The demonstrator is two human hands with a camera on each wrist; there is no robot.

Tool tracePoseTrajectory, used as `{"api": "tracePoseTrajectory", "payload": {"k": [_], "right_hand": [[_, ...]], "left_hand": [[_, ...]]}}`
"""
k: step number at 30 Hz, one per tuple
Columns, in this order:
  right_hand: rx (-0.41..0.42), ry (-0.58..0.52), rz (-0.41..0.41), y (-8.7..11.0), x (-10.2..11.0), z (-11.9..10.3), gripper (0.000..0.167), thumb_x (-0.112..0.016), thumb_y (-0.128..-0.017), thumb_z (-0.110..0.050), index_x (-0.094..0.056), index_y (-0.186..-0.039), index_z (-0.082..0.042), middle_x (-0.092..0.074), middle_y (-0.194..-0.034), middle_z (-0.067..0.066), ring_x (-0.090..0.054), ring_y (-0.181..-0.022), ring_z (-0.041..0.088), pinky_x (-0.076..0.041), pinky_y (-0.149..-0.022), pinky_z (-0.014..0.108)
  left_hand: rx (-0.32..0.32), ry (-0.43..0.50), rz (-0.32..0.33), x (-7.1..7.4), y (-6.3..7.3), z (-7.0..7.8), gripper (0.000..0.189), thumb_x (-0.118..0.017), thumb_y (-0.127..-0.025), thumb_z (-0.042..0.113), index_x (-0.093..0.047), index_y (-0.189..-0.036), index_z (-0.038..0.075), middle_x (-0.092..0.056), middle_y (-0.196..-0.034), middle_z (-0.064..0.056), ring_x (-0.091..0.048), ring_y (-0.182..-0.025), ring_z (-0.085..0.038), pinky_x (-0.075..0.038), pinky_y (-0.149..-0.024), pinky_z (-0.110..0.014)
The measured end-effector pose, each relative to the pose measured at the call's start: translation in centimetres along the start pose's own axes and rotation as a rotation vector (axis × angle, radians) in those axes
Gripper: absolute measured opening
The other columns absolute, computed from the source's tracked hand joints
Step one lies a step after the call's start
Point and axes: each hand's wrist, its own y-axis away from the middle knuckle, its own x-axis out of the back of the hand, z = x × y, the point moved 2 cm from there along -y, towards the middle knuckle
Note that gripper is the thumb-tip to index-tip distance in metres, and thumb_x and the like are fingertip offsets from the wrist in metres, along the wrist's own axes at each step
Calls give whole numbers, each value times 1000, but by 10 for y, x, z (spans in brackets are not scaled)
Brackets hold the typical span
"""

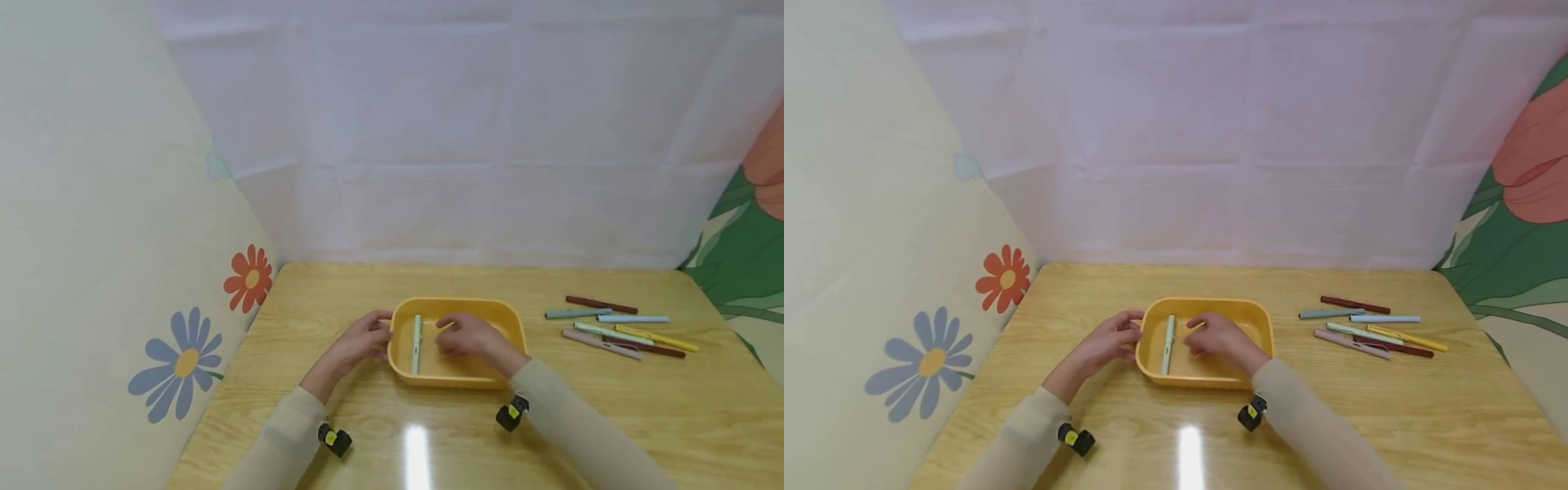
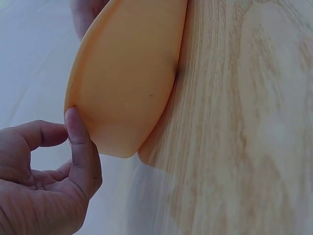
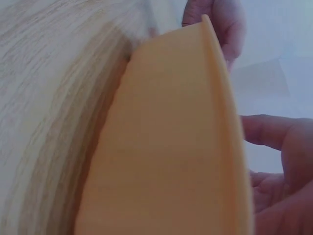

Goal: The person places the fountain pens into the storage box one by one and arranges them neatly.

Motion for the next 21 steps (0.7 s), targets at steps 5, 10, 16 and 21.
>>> {"api": "tracePoseTrajectory", "payload": {"k": [5,10,16,21], "right_hand": [[53,31,-6,16,13,-6,45,-63,-98,-9,-50,-137,8,-65,-118,21,-69,-98,27,-58,-90,45],[109,53,-20,30,28,-8,49,-62,-100,-12,-46,-142,7,-58,-130,27,-67,-107,29,-56,-94,45],[172,70,-46,43,45,-4,54,-62,-101,-17,-44,-145,8,-54,-137,29,-61,-118,34,-53,-101,46],[200,136,-1,57,59,-1,55,-63,-101,-24,-46,-146,2,-56,-139,24,-58,-123,36,-51,-103,48]], "left_hand": [[-1,6,3,0,2,0,53,-56,-96,5,-41,-146,-5,-55,-109,-19,-62,-84,-21,-58,-66,-30],[2,-2,4,1,2,0,53,-56,-97,5,-40,-147,-4,-55,-110,-19,-62,-85,-21,-58,-67,-29],[-7,-12,1,1,2,1,53,-55,-97,5,-39,-147,-5,-55,-111,-20,-62,-85,-21,-58,-67,-29],[-8,-8,1,0,2,1,54,-55,-97,5,-39,-147,-5,-55,-110,-19,-62,-84,-20,-58,-68,-29]]}}
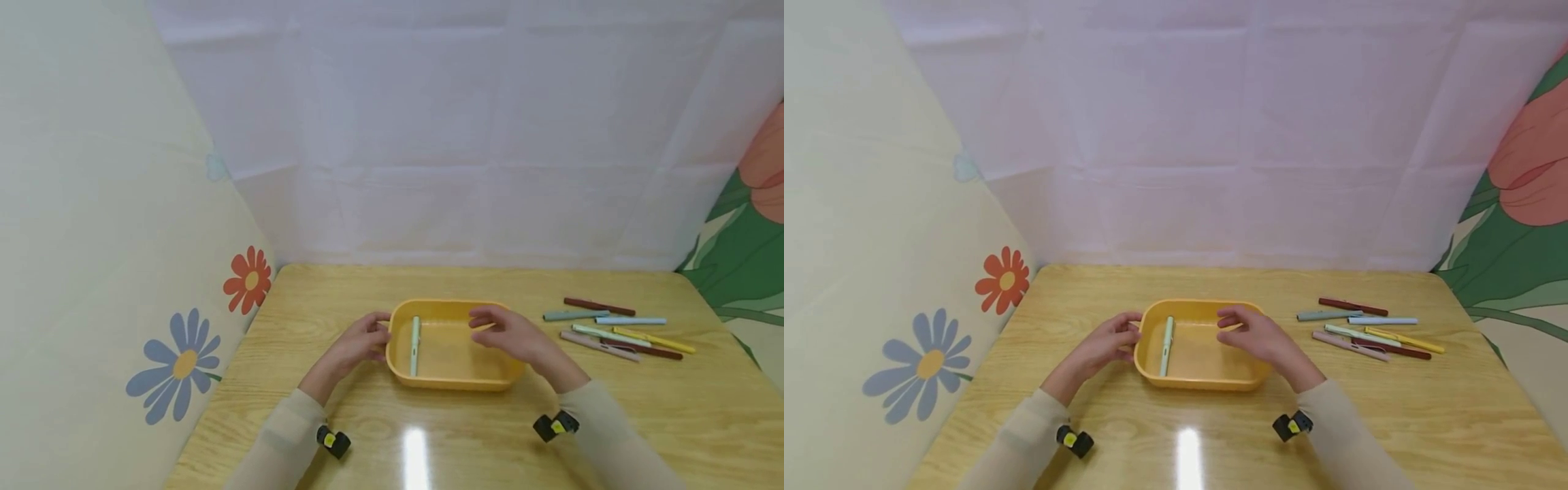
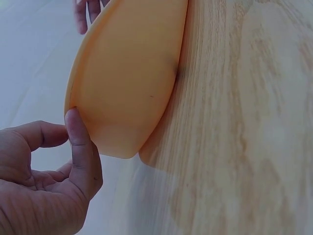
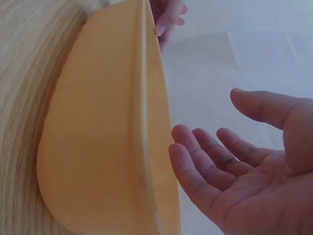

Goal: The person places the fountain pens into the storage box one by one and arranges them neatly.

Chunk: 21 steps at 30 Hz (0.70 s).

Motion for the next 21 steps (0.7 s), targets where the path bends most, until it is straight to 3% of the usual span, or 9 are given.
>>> {"api": "tracePoseTrajectory", "payload": {"k": [13,21], "right_hand": [[27,48,83,29,28,6,55,-63,-101,-25,-46,-146,1,-55,-141,24,-56,-125,38,-50,-102,50],[-37,84,127,45,42,15,56,-62,-102,-25,-44,-148,0,-54,-142,24,-57,-125,39,-52,-100,50]], "left_hand": [[7,-6,3,0,-1,-1,54,-56,-97,6,-40,-147,-4,-55,-111,-19,-62,-85,-21,-58,-68,-30],[20,-3,11,-1,-1,-1,52,-55,-97,5,-41,-146,-4,-55,-111,-19,-63,-84,-22,-58,-68,-30]]}}
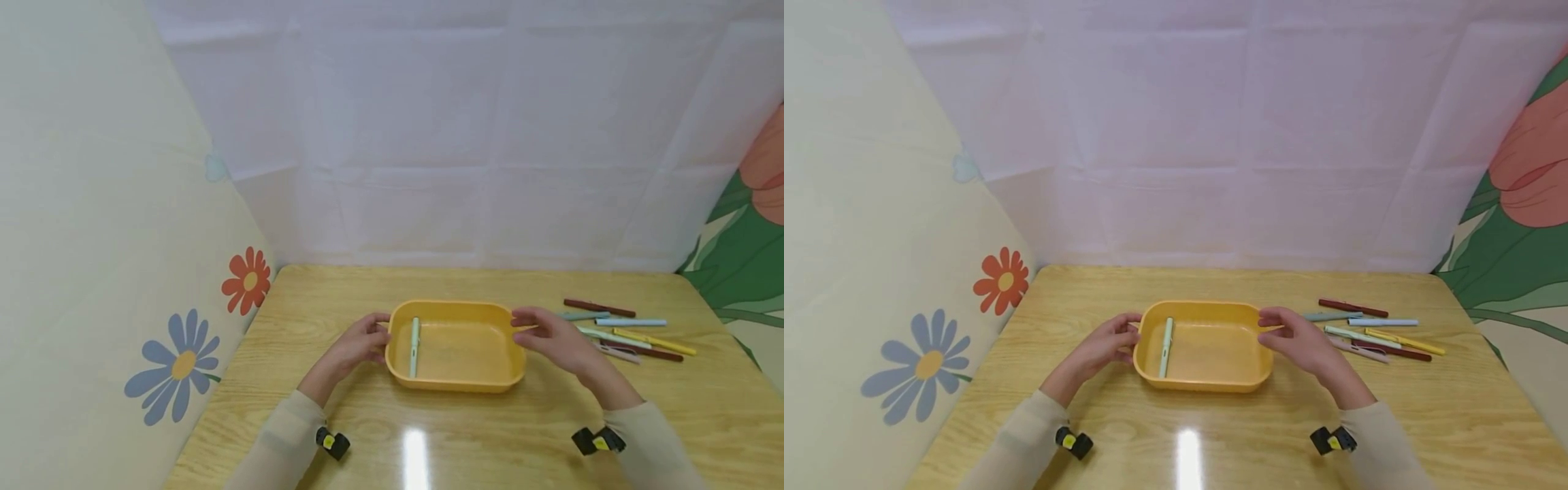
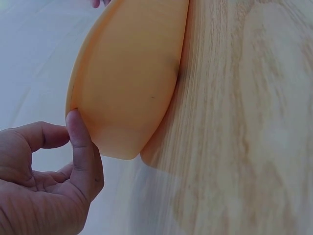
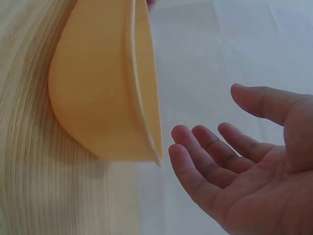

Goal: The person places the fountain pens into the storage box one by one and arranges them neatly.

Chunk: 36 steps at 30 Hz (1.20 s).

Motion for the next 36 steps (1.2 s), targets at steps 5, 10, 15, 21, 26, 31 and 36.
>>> {"api": "tracePoseTrajectory", "payload": {"k": [5,10,15,21,26,31,36], "right_hand": [[-20,56,42,7,8,5,55,-62,-102,-26,-45,-147,0,-54,-142,24,-58,-124,40,-52,-99,53],[-43,89,67,14,14,12,57,-62,-101,-31,-45,-147,-1,-51,-144,25,-56,-126,42,-51,-100,55],[-43,118,85,20,22,20,59,-62,-101,-33,-45,-146,1,-51,-143,27,-56,-125,44,-53,-97,55],[-78,136,99,29,32,31,60,-62,-102,-32,-44,-148,1,-51,-142,29,-54,-126,47,-53,-96,56],[-119,159,106,35,38,40,64,-60,-102,-35,-41,-149,2,-49,-144,30,-52,-128,48,-52,-97,57],[-127,184,107,39,45,48,65,-59,-103,-36,-40,-149,4,-45,-146,32,-51,-129,49,-52,-96,57],[-123,224,106,42,50,53,64,-59,-103,-35,-40,-149,5,-44,-147,33,-50,-128,51,-52,-94,59]], "left_hand": [[-13,0,-8,0,1,1,52,-55,-97,5,-40,-147,-4,-55,-110,-19,-62,-83,-21,-58,-68,-30],[-23,1,-10,-1,2,1,52,-55,-98,5,-40,-147,-5,-55,-110,-19,-62,-84,-21,-58,-68,-31],[-18,-2,-5,0,1,1,52,-55,-97,6,-41,-146,-4,-55,-110,-18,-62,-85,-21,-59,-69,-31],[-6,-5,-1,0,2,1,52,-56,-97,6,-41,-146,-3,-55,-110,-18,-63,-86,-20,-58,-69,-30],[-14,-6,-5,0,2,1,52,-56,-97,6,-41,-146,-4,-55,-109,-17,-62,-86,-21,-58,-69,-31],[-24,-6,-10,-1,2,2,53,-56,-97,6,-40,-147,-5,-55,-110,-18,-63,-86,-20,-58,-68,-31],[-20,-4,-5,-1,1,1,52,-55,-97,5,-40,-146,-5,-55,-110,-18,-63,-85,-20,-58,-68,-30]]}}
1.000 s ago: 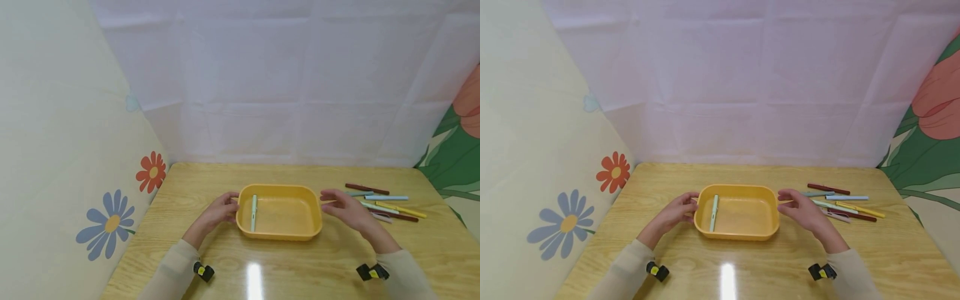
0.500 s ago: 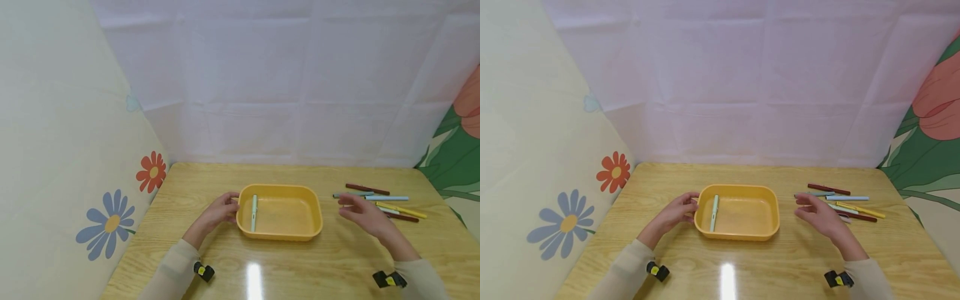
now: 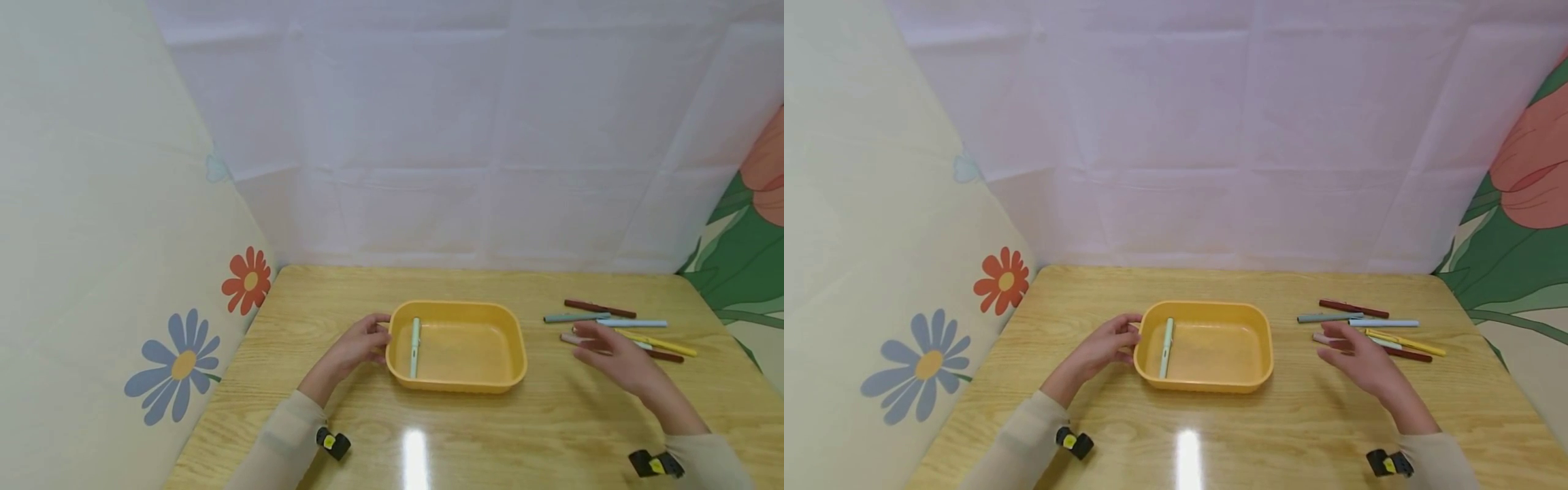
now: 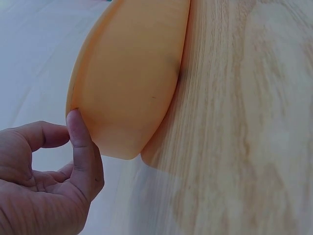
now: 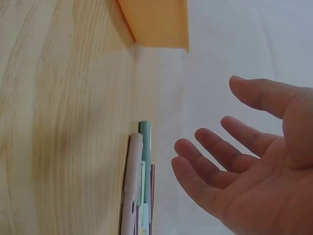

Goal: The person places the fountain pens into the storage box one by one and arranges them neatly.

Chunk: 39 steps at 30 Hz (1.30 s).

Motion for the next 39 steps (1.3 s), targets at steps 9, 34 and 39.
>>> {"api": "tracePoseTrajectory", "payload": {"k": [9,34,39], "right_hand": [[79,103,31,2,2,14,62,-63,-101,-26,-41,-147,8,-44,-144,37,-51,-123,57,-51,-91,64],[160,324,111,-6,-6,50,53,-72,-91,-10,-53,-134,14,-52,-130,41,-48,-119,60,-42,-96,71],[159,346,129,-7,-5,53,53,-72,-91,-12,-53,-134,14,-52,-130,41,-45,-120,61,-37,-97,72]], "left_hand": [[12,-6,16,0,0,0,51,-55,-97,5,-43,-146,-3,-54,-109,-18,-62,-86,-21,-59,-68,-31],[22,-14,22,0,0,0,50,-57,-97,9,-46,-145,1,-54,-107,-14,-62,-86,-21,-59,-70,-32],[20,-9,23,0,1,0,50,-57,-97,8,-45,-145,0,-55,-108,-14,-62,-86,-21,-59,-70,-32]]}}
